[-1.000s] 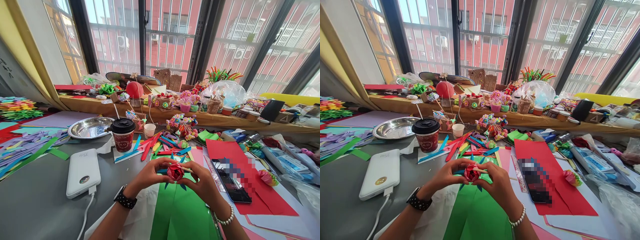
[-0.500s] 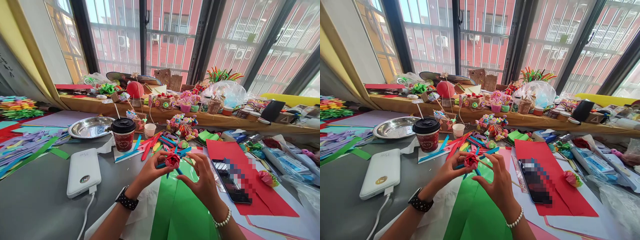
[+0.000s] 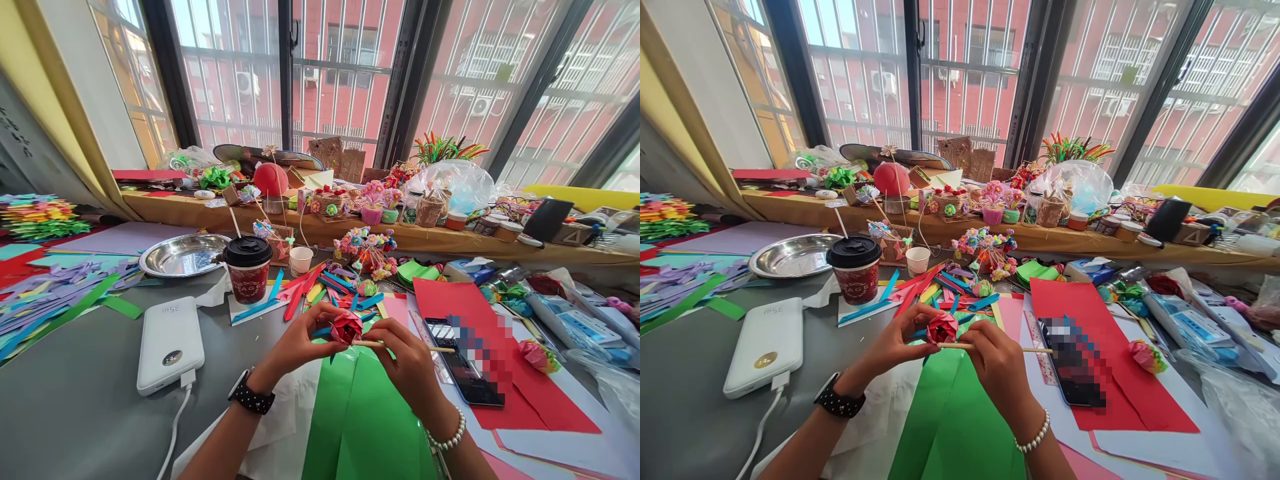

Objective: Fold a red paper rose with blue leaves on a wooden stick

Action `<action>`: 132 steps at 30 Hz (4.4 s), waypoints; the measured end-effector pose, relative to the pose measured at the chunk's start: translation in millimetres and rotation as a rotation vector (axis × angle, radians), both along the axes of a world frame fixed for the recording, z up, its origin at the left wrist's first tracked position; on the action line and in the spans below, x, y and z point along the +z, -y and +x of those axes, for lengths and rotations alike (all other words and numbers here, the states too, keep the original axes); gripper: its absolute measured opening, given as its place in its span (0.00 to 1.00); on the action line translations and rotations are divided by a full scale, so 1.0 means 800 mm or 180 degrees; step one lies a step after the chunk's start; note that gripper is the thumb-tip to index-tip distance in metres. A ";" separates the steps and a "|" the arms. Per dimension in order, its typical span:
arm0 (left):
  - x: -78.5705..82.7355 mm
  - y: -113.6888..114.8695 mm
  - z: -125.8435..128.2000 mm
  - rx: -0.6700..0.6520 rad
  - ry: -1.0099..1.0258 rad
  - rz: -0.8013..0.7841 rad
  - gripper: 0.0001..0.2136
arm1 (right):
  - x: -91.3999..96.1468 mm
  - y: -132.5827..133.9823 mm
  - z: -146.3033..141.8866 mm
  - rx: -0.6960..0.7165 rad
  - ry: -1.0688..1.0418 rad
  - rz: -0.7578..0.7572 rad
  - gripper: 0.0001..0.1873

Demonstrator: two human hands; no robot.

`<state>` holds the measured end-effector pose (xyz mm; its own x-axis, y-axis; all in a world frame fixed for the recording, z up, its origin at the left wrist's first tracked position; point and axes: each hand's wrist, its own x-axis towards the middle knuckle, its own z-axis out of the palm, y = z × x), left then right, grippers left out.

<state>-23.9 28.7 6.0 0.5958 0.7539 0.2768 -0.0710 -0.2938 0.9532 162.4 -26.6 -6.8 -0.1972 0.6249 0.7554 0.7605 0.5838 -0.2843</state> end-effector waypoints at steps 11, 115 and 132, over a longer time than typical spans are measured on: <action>0.005 0.001 -0.006 0.0141 -0.0193 0.0258 0.17 | 0.003 0.001 0.003 0.0009 -0.0068 -0.0295 0.05; -0.021 0.028 0.029 0.1328 -0.0208 0.2180 0.03 | -0.008 0.011 -0.023 -0.0115 -0.0316 0.0349 0.09; -0.021 0.029 0.030 0.1454 -0.0112 0.2444 0.05 | -0.011 0.010 -0.022 -0.0161 -0.0208 0.0351 0.10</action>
<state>-0.1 5.8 -10.9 0.3005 0.5340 0.7903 0.2347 -0.8445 0.4814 144.9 -35.0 -15.8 -0.1156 0.5452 0.8303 0.7718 0.5755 -0.2704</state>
